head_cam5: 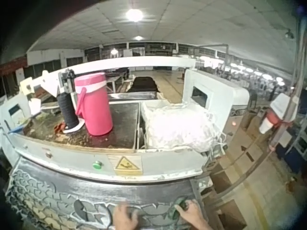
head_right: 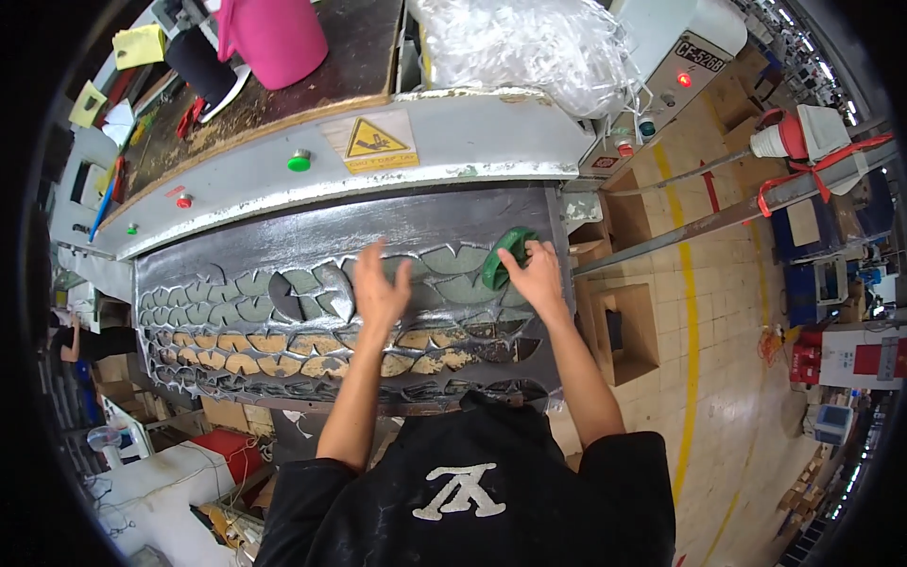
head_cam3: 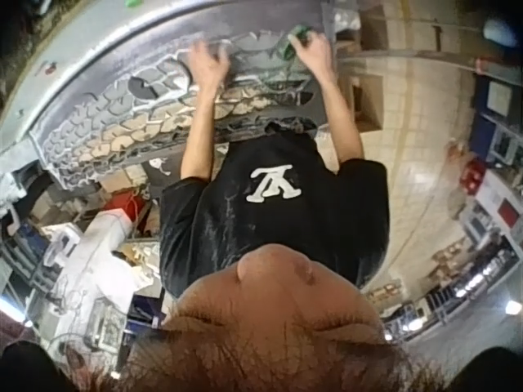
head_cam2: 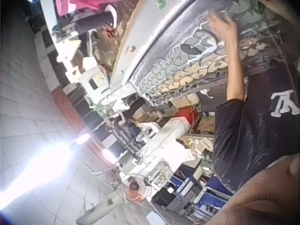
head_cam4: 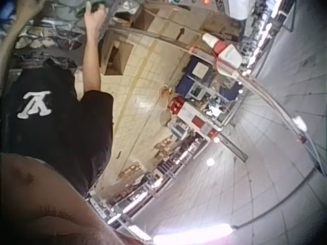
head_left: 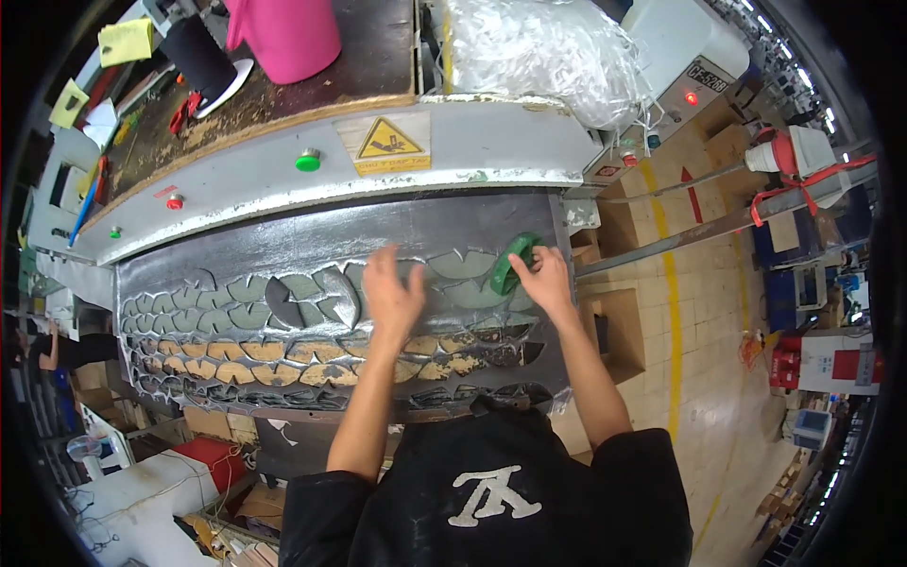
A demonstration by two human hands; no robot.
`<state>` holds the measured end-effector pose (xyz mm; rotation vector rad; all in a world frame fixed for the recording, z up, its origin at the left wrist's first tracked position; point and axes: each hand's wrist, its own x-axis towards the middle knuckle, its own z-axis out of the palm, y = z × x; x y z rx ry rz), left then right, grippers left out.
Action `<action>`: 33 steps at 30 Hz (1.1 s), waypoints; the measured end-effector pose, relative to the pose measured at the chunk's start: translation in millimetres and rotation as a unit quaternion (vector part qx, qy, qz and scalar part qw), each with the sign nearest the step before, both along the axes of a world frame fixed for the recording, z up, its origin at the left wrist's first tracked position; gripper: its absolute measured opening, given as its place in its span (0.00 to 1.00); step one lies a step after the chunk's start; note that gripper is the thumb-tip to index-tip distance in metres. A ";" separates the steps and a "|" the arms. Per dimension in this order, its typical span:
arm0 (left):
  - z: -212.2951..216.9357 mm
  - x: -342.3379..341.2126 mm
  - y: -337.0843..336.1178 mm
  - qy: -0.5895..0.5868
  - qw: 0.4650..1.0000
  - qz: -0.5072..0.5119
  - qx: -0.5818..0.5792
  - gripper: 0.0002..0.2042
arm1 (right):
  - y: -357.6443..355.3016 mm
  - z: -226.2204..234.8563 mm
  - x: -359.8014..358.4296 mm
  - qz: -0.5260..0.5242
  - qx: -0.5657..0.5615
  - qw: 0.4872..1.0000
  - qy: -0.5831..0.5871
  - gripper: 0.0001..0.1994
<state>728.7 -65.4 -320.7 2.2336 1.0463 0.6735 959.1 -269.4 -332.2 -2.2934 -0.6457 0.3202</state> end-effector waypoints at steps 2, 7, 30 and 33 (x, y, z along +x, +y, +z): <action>5.3 34.7 -29.7 -0.029 0.992 -0.108 -0.057 0.25 | -1.0 -4.7 30.7 0.042 -0.069 0.997 0.000 0.29; -9.3 95.5 -95.3 -0.014 0.983 -0.177 -0.045 0.34 | -6.3 4.5 60.4 0.218 -0.041 0.970 -0.096 0.29; -58.5 116.7 -116.4 -0.052 0.996 -0.043 -0.050 0.22 | -31.1 -35.9 113.9 0.262 0.114 0.958 -0.016 0.35; -61.5 116.1 -119.5 -0.069 0.997 -0.034 -0.031 0.22 | -31.5 -34.9 113.8 0.274 0.088 0.957 -0.041 0.34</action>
